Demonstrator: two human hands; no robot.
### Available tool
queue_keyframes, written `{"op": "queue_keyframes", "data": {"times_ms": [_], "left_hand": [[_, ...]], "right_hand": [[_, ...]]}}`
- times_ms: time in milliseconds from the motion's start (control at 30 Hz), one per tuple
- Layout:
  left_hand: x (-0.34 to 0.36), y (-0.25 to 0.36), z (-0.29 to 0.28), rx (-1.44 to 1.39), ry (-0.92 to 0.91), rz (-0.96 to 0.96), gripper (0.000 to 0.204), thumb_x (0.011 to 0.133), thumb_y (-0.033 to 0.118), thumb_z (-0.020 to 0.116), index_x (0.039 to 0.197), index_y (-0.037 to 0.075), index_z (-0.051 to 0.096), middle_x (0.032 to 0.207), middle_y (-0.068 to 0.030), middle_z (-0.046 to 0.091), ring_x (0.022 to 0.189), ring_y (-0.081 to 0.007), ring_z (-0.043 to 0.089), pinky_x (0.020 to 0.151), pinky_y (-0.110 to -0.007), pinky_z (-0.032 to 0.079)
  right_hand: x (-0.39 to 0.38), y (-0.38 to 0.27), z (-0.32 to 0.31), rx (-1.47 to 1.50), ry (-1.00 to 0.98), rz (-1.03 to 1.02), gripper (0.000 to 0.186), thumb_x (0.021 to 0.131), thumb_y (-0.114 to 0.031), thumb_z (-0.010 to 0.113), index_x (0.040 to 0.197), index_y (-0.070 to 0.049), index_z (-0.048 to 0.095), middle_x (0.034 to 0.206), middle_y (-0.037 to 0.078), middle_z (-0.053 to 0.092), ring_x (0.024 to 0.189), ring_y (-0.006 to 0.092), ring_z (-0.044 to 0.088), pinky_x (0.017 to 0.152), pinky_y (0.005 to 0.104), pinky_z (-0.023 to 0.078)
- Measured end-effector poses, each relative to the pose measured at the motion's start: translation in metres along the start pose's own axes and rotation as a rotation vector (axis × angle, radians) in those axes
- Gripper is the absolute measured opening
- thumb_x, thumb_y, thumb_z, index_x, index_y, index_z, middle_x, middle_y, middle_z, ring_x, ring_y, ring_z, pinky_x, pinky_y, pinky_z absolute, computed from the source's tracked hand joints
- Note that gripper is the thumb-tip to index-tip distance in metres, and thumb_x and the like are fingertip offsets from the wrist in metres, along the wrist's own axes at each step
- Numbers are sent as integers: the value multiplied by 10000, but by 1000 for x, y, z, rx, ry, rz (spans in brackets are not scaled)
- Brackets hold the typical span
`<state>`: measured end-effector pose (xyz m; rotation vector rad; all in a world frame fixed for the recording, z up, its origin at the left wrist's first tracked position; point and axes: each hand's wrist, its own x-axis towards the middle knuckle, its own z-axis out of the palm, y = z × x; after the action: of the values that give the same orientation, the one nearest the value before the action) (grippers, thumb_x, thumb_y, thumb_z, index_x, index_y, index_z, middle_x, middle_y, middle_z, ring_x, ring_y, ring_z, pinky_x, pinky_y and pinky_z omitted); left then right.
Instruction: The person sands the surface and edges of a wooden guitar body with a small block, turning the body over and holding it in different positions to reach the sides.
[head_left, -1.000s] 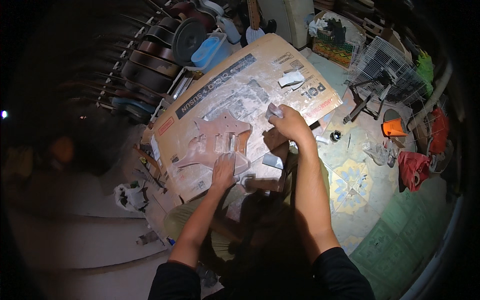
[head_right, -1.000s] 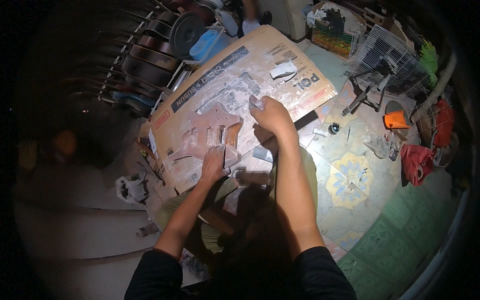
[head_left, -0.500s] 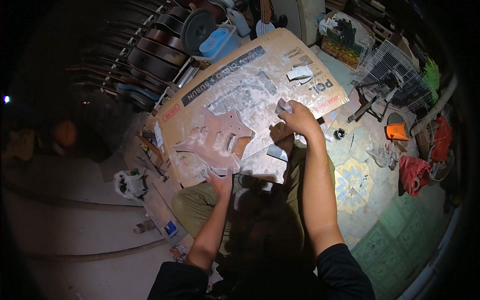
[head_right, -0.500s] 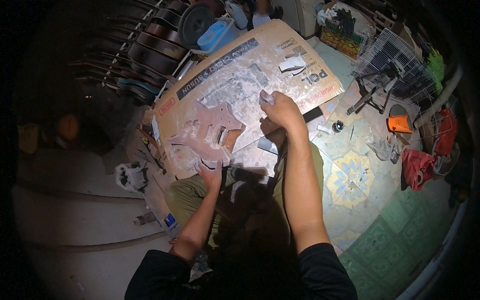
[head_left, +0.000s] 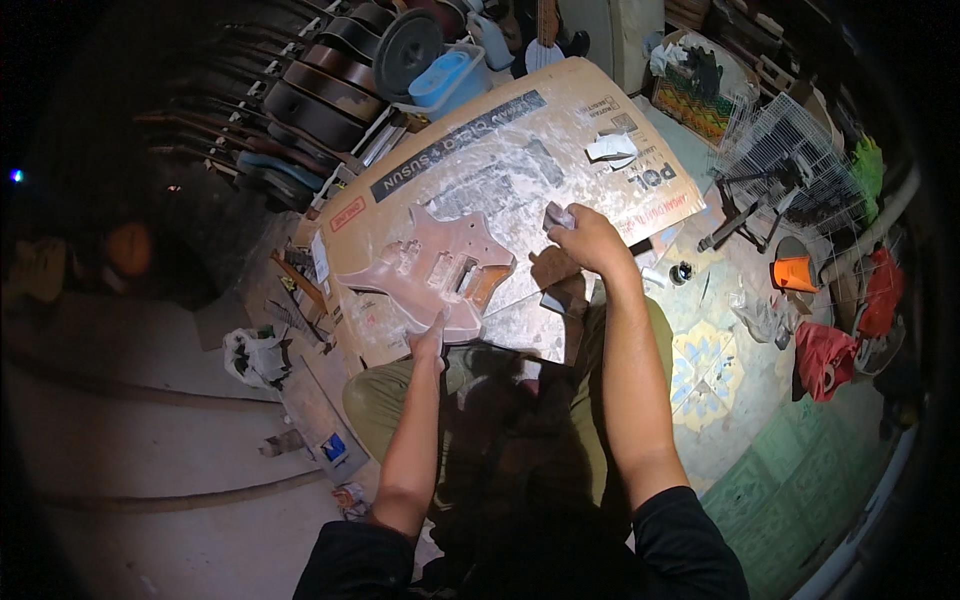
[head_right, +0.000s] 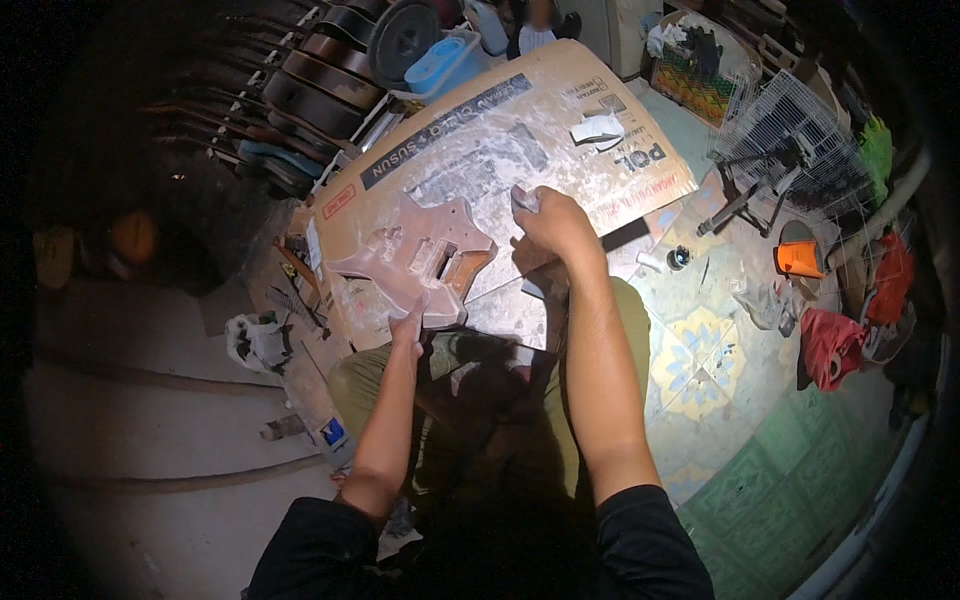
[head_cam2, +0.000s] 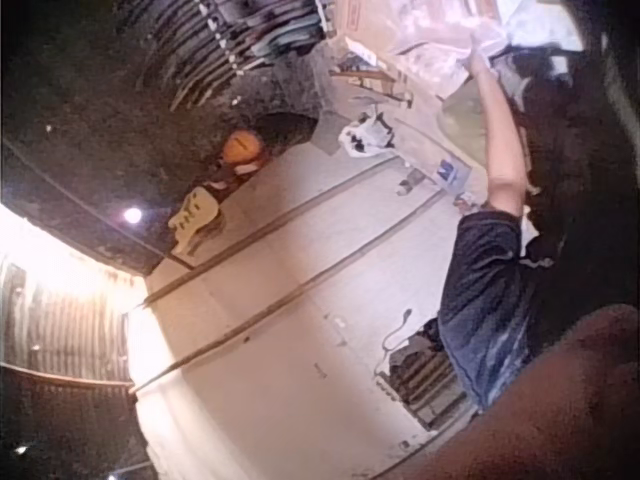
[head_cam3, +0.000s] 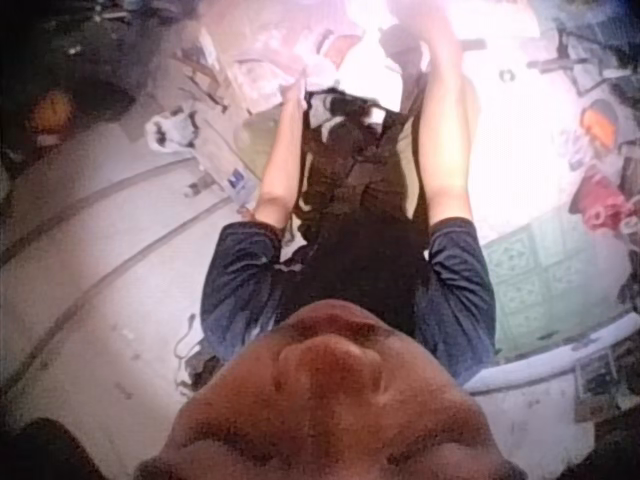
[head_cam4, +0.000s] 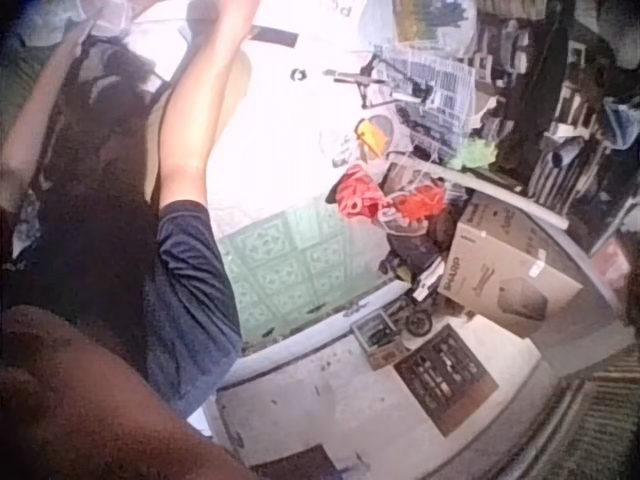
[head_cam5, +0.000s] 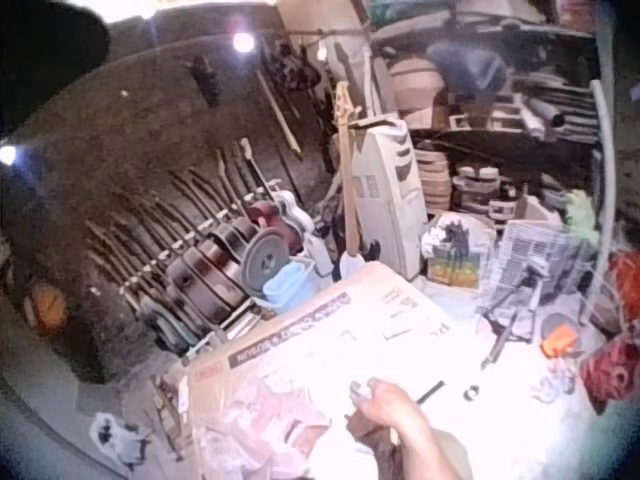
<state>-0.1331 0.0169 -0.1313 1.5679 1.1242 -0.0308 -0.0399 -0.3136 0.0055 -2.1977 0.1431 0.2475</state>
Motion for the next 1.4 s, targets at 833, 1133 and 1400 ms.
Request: {"op": "queue_keyframes", "data": {"times_ms": [833, 1133, 1400], "left_hand": [[-20, 198, 10, 293, -338, 583, 593, 838, 236, 589, 1338, -41, 432, 1232, -180, 588, 1105, -259, 584, 946, -353, 469], [-15, 222, 3, 199, -583, 465, 859, 755, 130, 604, 1530, 8, 254, 1359, -187, 520, 1213, -274, 528, 996, -332, 443], [9, 217, 3, 231, -584, 415, 960, 727, 164, 625, 1539, -61, 163, 1544, -248, 331, 1404, -317, 367, 1127, -335, 310]], "right_hand": [[7, 38, 172, 578, -84, 340, 376, 870, -314, 632, 932, 57, 646, 755, 114, 629, 645, 221, 562, 587, 417, 462], [-44, -3, 165, 660, -234, 323, 419, 930, -271, 599, 1200, 43, 536, 936, 138, 658, 751, 208, 656, 460, 341, 504], [-56, 18, 188, 309, 141, -28, 186, 952, -149, 585, 1013, 23, 554, 852, 212, 633, 774, 334, 611, 707, 417, 473]]}}
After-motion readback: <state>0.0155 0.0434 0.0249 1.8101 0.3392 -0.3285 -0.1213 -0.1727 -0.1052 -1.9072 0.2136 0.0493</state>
